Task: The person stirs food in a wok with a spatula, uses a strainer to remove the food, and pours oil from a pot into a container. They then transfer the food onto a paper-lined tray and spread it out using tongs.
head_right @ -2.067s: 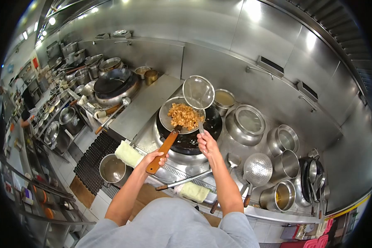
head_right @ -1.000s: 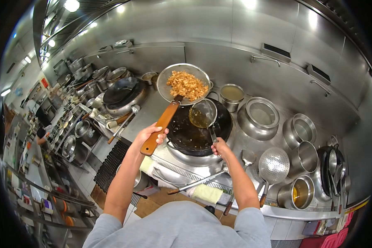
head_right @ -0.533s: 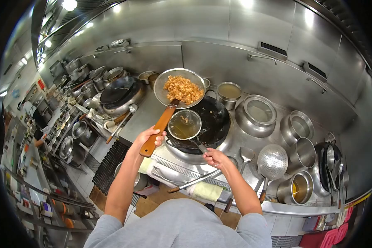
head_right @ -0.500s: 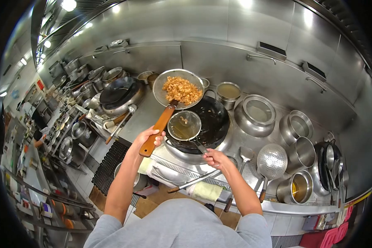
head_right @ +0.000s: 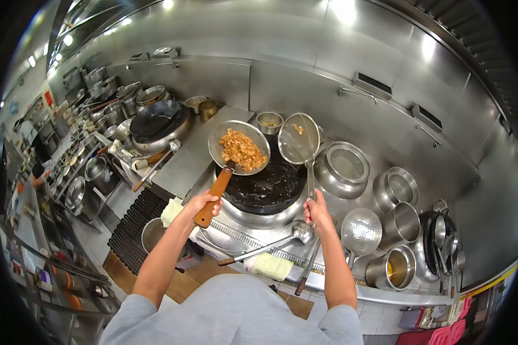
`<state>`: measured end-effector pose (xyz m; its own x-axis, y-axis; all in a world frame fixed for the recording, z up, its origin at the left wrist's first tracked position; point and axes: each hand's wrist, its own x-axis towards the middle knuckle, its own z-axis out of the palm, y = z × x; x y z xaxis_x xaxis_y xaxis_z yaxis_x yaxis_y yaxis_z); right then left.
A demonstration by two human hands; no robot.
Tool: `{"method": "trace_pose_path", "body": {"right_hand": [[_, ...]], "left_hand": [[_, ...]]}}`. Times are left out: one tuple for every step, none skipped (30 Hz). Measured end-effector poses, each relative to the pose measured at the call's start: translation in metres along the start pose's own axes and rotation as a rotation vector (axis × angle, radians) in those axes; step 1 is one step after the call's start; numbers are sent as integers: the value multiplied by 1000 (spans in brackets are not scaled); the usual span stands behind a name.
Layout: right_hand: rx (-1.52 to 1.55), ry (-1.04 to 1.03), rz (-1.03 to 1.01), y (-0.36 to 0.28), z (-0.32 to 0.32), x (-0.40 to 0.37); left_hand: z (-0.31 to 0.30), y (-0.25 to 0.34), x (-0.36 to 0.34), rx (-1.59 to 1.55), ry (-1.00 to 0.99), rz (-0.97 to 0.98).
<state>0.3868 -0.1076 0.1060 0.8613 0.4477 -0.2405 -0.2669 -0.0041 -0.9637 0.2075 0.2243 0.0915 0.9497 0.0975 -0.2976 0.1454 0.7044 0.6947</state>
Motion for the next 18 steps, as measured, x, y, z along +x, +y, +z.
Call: {"method": "trace_pose_path", "body": {"right_hand": [[-18, -11, -2, -3, 4, -1], [-180, 24, -95, -5, 11, -2], [-340, 58, -190, -5, 18, -5], [-456, 113, -179, -6, 25, -11], [-469, 103, -183, 0, 24, -9], [-688, 143, -368, 8, 22, -5], [-904, 183, -558, 13, 20, 0], [-870, 218, -574, 6, 32, -10], [-877, 211, -577, 3, 36, -13], [-881, 204, -629, 0, 39, -15], [-884, 199, -681, -3, 41, -17], [-886, 200, -681, -7, 44, -21], [-933, 214, -799, -12, 47, -24], [-979, 229, -918, -16, 49, -27], [-980, 233, -919, -18, 49, -26], [-1038, 244, -885, -21, 47, -26], [-1094, 256, -852, -24, 45, -25], [-1094, 257, -857, -26, 43, -24]], "left_hand": [[-2, -5, 0, -17, 0, -24], [0, -10, -2, -32, -17, -20], [0, -16, -3, -48, -15, -7], [-1, -21, -3, -65, -38, -26], [-1, -25, -3, -80, -61, -46], [4, -26, -7, -79, -50, -56], [4, -30, -6, -89, -48, -47], [3, -33, -6, -88, -68, -59], [3, -36, -7, -85, -88, -73], [2, -38, -7, -95, -93, -82], [1, -38, -10, -98, -94, -81], [1, -40, -12, -101, -103, -75], [1, -41, -13, -102, -113, -71], [-3, -42, -14, -101, -116, -73], [-8, -42, -14, -150, -179, -101], [-13, -42, -15, -199, -241, -128], [-16, -42, -18, -198, -244, -126], [-20, -44, -22, -210, -266, -111]]}}
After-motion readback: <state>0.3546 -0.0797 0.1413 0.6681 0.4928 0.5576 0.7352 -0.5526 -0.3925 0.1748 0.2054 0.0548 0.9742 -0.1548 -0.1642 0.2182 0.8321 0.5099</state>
